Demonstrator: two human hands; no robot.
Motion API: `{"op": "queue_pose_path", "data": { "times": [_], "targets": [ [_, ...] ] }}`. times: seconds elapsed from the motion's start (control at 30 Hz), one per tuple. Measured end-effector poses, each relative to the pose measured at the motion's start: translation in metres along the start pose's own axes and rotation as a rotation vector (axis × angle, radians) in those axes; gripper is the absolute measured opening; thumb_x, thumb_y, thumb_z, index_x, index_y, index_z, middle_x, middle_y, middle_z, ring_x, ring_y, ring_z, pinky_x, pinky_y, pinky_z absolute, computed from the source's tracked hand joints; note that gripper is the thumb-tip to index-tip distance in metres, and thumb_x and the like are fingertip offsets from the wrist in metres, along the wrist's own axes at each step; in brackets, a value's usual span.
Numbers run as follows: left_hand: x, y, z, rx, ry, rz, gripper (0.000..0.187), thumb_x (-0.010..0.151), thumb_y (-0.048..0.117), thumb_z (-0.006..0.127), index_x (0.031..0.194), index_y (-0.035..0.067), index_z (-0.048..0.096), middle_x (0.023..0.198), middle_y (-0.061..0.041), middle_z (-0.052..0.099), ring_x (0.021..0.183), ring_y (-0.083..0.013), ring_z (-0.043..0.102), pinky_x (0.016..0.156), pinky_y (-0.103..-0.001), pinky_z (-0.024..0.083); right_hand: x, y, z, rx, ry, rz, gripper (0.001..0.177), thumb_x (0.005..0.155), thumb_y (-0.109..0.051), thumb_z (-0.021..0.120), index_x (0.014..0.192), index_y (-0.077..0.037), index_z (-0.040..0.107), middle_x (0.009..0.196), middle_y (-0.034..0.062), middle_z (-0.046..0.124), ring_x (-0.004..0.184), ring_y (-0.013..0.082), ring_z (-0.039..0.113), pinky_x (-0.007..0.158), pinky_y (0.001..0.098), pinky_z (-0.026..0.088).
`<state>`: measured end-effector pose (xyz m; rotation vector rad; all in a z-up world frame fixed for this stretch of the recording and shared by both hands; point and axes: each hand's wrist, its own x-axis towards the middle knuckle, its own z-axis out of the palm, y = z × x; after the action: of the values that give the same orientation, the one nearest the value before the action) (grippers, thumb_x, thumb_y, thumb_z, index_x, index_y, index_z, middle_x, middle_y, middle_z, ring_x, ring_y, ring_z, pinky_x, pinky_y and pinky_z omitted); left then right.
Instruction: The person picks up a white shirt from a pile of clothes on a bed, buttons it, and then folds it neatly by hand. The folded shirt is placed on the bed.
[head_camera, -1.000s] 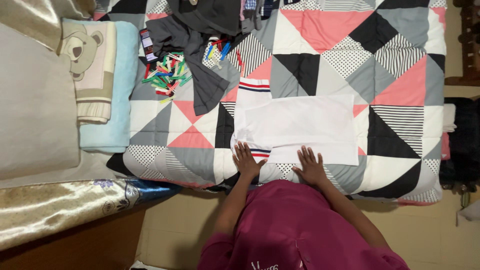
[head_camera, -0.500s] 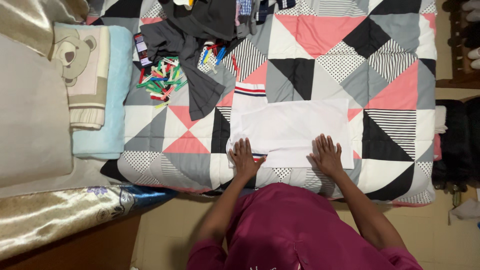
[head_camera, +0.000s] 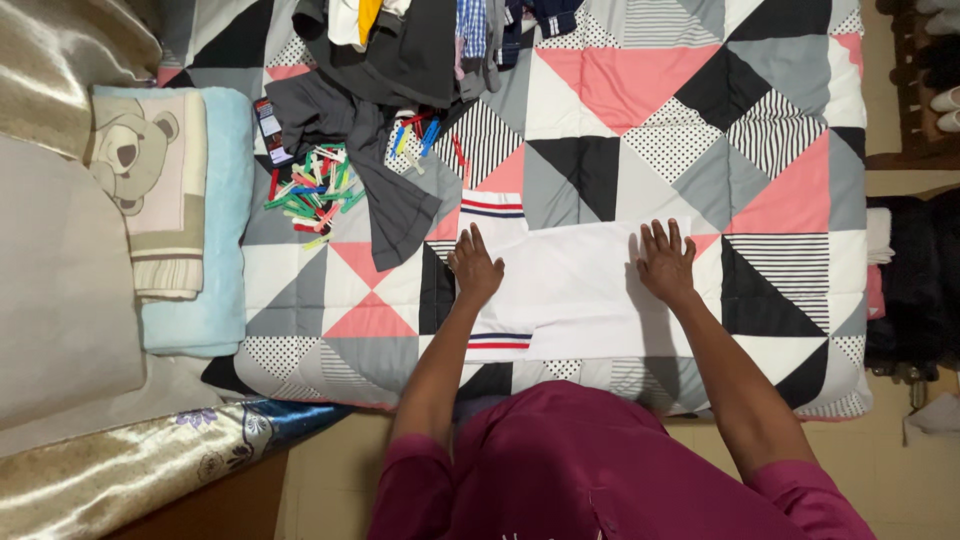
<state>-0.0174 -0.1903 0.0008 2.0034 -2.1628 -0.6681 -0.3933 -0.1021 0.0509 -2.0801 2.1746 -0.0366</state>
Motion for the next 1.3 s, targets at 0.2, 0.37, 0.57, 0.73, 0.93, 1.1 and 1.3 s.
{"op": "queue_pose_path", "data": {
  "times": [0.2, 0.37, 0.57, 0.73, 0.93, 1.1, 1.3],
  "targets": [
    [0.053, 0.003, -0.003, -0.066, -0.037, -0.124, 0.104, 0.086, 0.037, 0.076, 0.161, 0.001, 0.014, 0.160, -0.027, 0.030, 0.148, -0.0415, 0.032, 0.116, -0.064, 0.023, 0.041, -0.019, 0.012, -0.020, -0.069, -0.024, 0.076, 0.088, -0.028, 0.064, 0.158, -0.014, 0.036, 0.163, 0.0121, 0.037, 0.156, 0.0343, 0.019, 0.115, 0.0636, 0.020],
    [0.083, -0.002, -0.005, -0.200, 0.023, -0.250, 0.106, 0.083, 0.034, 0.077, 0.159, -0.005, 0.014, 0.163, -0.025, 0.030, 0.150, -0.0374, 0.032, 0.121, -0.044, 0.030, 0.059, -0.026, 0.024, 0.012, -0.099, -0.022, 0.077, 0.087, -0.021, 0.065, 0.159, -0.015, 0.037, 0.160, 0.0112, 0.042, 0.156, 0.0332, 0.026, 0.117, 0.0615, 0.022],
    [0.106, -0.005, -0.008, -0.408, 0.036, -0.546, 0.110, 0.077, 0.033, 0.084, 0.159, -0.004, 0.022, 0.162, -0.024, 0.036, 0.148, -0.0363, 0.040, 0.122, -0.039, 0.034, 0.075, -0.020, 0.031, 0.038, -0.118, 0.021, 0.074, 0.088, -0.010, 0.058, 0.159, -0.018, 0.037, 0.153, 0.0130, 0.050, 0.152, 0.0328, 0.030, 0.116, 0.0624, 0.021],
    [0.110, -0.004, -0.007, -0.618, -0.062, -0.483, 0.075, 0.067, 0.020, 0.083, 0.136, 0.002, 0.057, 0.129, -0.016, 0.066, 0.119, -0.0291, 0.063, 0.100, -0.038, 0.047, 0.080, -0.011, 0.031, -0.023, -0.121, 0.006, 0.075, 0.085, -0.003, 0.053, 0.156, -0.020, 0.042, 0.144, 0.0129, 0.057, 0.149, 0.0333, 0.034, 0.115, 0.0624, 0.019],
    [0.101, -0.010, -0.008, -0.722, -0.264, -0.367, 0.036, 0.071, 0.020, 0.076, 0.103, 0.003, 0.075, 0.097, -0.009, 0.078, 0.090, -0.0213, 0.072, 0.082, -0.035, 0.054, 0.074, 0.015, 0.021, -0.034, -0.208, 0.032, 0.043, 0.080, -0.012, 0.065, 0.120, -0.025, 0.074, 0.114, 0.0020, 0.072, 0.127, 0.0232, 0.054, 0.120, 0.0646, 0.016],
    [0.085, -0.018, -0.016, -0.841, -0.327, -0.288, 0.026, 0.075, 0.015, 0.069, 0.094, -0.001, 0.074, 0.090, -0.009, 0.076, 0.082, -0.0195, 0.069, 0.075, -0.034, 0.052, 0.057, 0.034, 0.005, -0.037, -0.167, 0.011, 0.032, 0.077, -0.017, 0.071, 0.106, -0.028, 0.081, 0.102, 0.0012, 0.073, 0.118, 0.0238, 0.058, 0.120, 0.0653, 0.019],
    [0.059, -0.033, -0.027, -0.935, -0.340, -0.209, 0.017, 0.076, 0.010, 0.067, 0.088, -0.001, 0.071, 0.083, -0.008, 0.072, 0.076, -0.0172, 0.066, 0.071, -0.033, 0.051, 0.031, 0.051, -0.014, -0.099, -0.045, 0.018, 0.023, 0.081, -0.025, 0.073, 0.102, -0.028, 0.081, 0.100, 0.0026, 0.071, 0.117, 0.0241, 0.059, 0.116, 0.0673, 0.024]
  ]
}}
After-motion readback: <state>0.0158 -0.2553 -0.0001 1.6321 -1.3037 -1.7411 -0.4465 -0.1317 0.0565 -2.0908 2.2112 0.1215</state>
